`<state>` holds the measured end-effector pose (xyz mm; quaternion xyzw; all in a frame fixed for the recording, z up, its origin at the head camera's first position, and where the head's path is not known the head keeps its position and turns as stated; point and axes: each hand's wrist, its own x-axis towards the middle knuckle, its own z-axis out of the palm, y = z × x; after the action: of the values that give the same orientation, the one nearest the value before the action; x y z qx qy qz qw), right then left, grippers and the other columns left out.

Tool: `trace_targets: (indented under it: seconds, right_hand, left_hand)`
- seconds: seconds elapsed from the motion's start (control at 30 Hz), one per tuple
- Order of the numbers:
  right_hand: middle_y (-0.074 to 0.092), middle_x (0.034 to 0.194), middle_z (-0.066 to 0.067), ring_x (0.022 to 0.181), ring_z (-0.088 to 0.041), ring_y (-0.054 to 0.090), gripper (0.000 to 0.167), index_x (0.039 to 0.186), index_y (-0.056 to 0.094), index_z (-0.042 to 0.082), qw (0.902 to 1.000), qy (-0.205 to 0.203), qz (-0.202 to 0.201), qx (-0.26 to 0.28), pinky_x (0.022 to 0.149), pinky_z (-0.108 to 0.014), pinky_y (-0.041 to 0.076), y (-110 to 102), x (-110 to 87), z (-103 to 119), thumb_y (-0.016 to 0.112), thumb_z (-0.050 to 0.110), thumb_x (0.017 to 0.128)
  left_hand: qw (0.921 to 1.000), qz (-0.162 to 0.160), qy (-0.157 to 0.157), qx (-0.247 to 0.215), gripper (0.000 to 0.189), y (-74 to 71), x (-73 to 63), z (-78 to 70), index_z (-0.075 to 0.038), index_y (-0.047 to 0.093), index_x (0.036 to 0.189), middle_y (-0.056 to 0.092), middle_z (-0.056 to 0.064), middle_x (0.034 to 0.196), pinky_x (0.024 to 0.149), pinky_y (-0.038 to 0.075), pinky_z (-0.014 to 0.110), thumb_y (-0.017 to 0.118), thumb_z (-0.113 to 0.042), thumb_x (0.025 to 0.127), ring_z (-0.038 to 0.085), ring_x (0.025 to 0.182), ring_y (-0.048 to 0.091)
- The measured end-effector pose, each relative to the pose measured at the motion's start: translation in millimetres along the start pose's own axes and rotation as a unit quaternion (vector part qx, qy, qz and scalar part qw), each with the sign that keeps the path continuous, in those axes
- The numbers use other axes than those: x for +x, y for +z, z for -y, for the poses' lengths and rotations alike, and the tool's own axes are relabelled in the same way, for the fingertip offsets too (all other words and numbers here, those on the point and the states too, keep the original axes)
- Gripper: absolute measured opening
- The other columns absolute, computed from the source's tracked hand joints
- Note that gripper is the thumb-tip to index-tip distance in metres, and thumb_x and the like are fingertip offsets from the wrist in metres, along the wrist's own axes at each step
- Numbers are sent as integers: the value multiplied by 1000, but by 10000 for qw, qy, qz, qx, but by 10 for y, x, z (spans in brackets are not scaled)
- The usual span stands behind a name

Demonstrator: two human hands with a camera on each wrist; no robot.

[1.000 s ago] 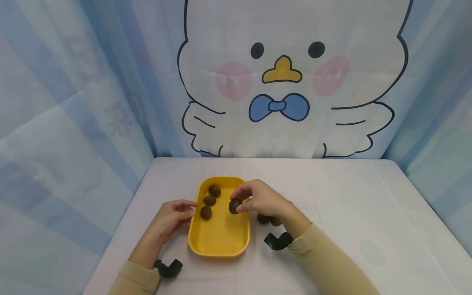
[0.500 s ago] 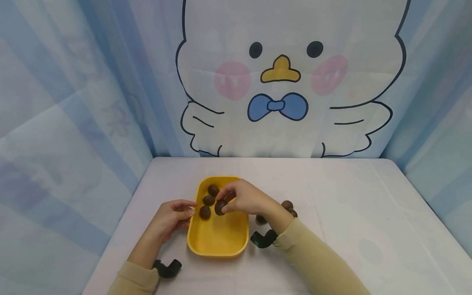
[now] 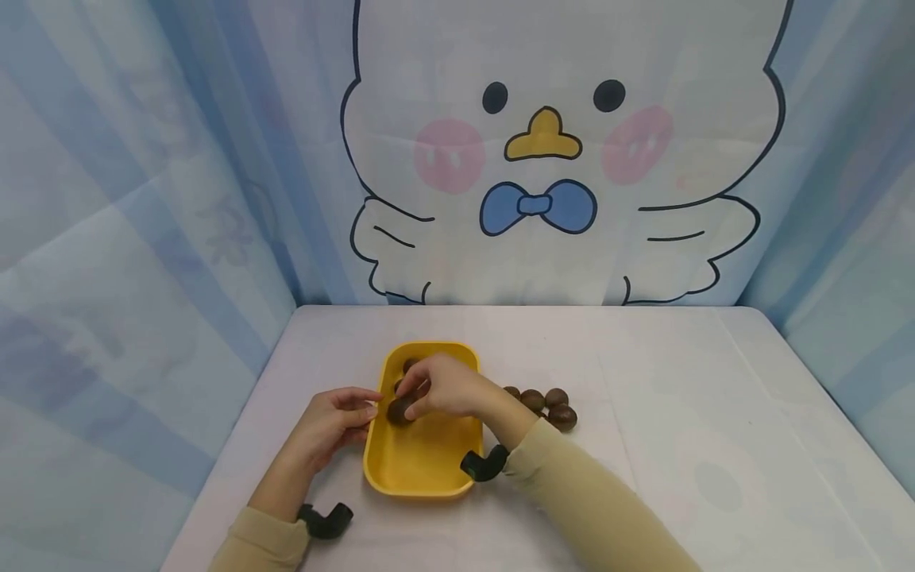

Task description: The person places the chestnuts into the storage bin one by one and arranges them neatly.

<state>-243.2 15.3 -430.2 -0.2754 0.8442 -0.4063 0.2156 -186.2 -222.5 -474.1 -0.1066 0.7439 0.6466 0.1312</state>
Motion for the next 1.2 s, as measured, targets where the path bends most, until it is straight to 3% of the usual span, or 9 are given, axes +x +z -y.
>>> trace_targets:
  seconds: [0.37, 0.6, 1.03, 1.2]
  right_hand:
    - [79, 98, 6, 89, -11, 70, 20, 107, 83, 15, 9994, 175, 299, -26, 87, -25, 61, 161, 139, 1, 89, 10, 88]
    - [78, 93, 8, 86, -8, 68, 19, 102, 84, 16, 9988, 177, 314, -338, 85, -21, 59, 265, 185, 22, 91, 9, 86]
    - [75, 87, 10, 81, -7, 63, 21, 96, 82, 17, 9951, 283, 140, -941, 81, -19, 56, 391, 225, 75, 96, 16, 81]
    - [75, 87, 9, 80, -7, 62, 21, 95, 81, 16, 9945, 303, 74, -1002, 80, -20, 56, 408, 214, 108, 95, 10, 80]
  left_hand:
    - [10000, -40, -52, 28, 33, 14, 9, 15, -2, 73, 132, 73, 6, 98, 70, 64, 24, 73, -6, 99, 18, 72, 67]
    - [10000, 52, -16, -28, 33, 6, 21, 17, -2, 73, 131, 73, 5, 96, 70, 64, 24, 73, -7, 98, 17, 71, 67]
    - [9999, 106, 41, -61, 34, -10, 10, 6, 0, 73, 132, 71, 3, 94, 68, 64, 24, 73, -5, 98, 15, 70, 66]
    - [9999, 108, 26, -71, 33, -23, 14, 12, 0, 73, 130, 71, 4, 94, 69, 64, 24, 73, -5, 98, 15, 70, 66]
